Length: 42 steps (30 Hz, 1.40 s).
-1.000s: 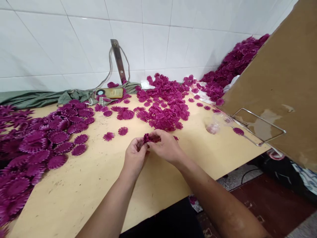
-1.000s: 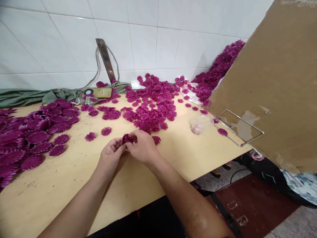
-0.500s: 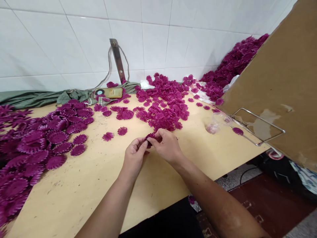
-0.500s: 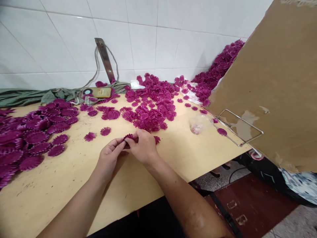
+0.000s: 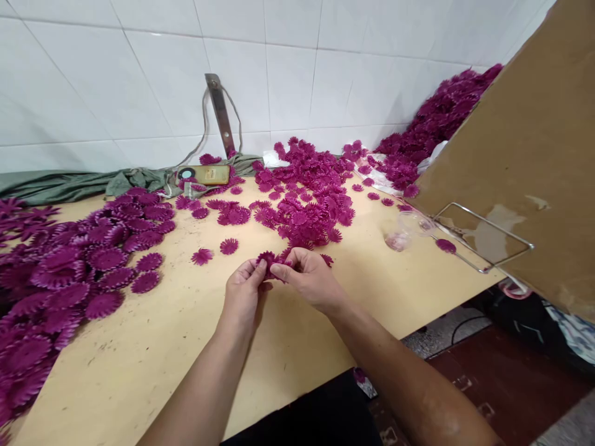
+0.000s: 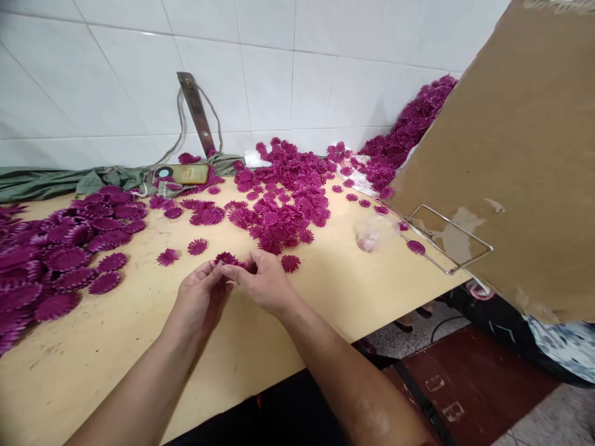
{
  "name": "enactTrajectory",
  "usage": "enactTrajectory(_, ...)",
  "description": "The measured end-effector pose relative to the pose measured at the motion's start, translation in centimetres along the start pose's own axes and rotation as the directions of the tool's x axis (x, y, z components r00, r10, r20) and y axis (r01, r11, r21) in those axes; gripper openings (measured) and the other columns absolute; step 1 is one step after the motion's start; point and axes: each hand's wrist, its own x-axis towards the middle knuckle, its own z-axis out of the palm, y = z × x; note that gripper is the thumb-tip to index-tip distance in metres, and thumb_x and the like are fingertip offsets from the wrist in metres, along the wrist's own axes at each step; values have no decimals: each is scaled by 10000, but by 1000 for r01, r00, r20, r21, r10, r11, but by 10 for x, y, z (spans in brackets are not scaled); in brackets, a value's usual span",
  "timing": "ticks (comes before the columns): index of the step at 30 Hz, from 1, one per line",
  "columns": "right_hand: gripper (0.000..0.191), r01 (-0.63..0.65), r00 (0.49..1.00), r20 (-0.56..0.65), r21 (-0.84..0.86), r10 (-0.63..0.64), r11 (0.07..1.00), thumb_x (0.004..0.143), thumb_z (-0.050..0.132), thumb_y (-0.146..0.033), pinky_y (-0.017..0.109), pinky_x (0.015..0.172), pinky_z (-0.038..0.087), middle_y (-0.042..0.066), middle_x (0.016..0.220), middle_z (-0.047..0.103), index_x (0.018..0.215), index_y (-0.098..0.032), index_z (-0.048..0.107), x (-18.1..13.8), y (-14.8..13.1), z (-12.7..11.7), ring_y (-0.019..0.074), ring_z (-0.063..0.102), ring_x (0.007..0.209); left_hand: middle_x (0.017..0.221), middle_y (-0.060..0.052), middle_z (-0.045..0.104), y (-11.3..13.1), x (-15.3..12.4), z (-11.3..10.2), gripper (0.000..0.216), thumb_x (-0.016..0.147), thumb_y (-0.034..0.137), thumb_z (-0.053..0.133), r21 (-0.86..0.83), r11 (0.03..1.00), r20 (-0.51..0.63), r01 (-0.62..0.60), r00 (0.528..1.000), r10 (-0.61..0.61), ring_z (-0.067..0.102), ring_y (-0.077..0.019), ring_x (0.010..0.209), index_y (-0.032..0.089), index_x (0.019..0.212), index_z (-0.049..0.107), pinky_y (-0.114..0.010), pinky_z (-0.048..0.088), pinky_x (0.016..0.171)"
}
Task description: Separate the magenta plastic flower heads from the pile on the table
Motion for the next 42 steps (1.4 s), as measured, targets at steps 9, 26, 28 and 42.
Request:
enactTrajectory(9,237,240,970,-7,-96,-241,966,756,570,-332,243,535,395,-18,606,485,630,-188,428,-15,-24,-19,104,476,575,568,24,571,12,13,-1,69,642,95,558,-10,998,-305,-63,951,57,572,-88,495,157,667,537,-166,412,435)
enactTrajectory(26,246,202,968,29,-675,-248,710,785,563,-390,315,681,404,68,814,585,809,-147,587,-4,-11,4,176,509,762,504,45,551,-3,8,-5,318,496,305,763,120,988,-24,-94,995,98,460,-52,445,154,617,511,-161,340,441)
enactTrajectory(28,184,139,986,19,-623,-163,770,791,558,-326,287,640,394,52,789,590,794,-143,582,-2,-8,10,154,510,717,513,36,560,-4,8,-6,330,513,343,758,146,984,-14,-100,995,103,472,-57,455,150,620,512,-166,351,450)
enactTrajectory(42,260,496,826,33,-517,-563,698,807,500,-211,271,584,371,-4,567,449,571,-192,392,-35,-20,14,128,418,587,489,57,524,6,18,-6,314,516,372,713,81,992,-249,-96,962,113,472,-72,416,171,627,498,-187,377,402)
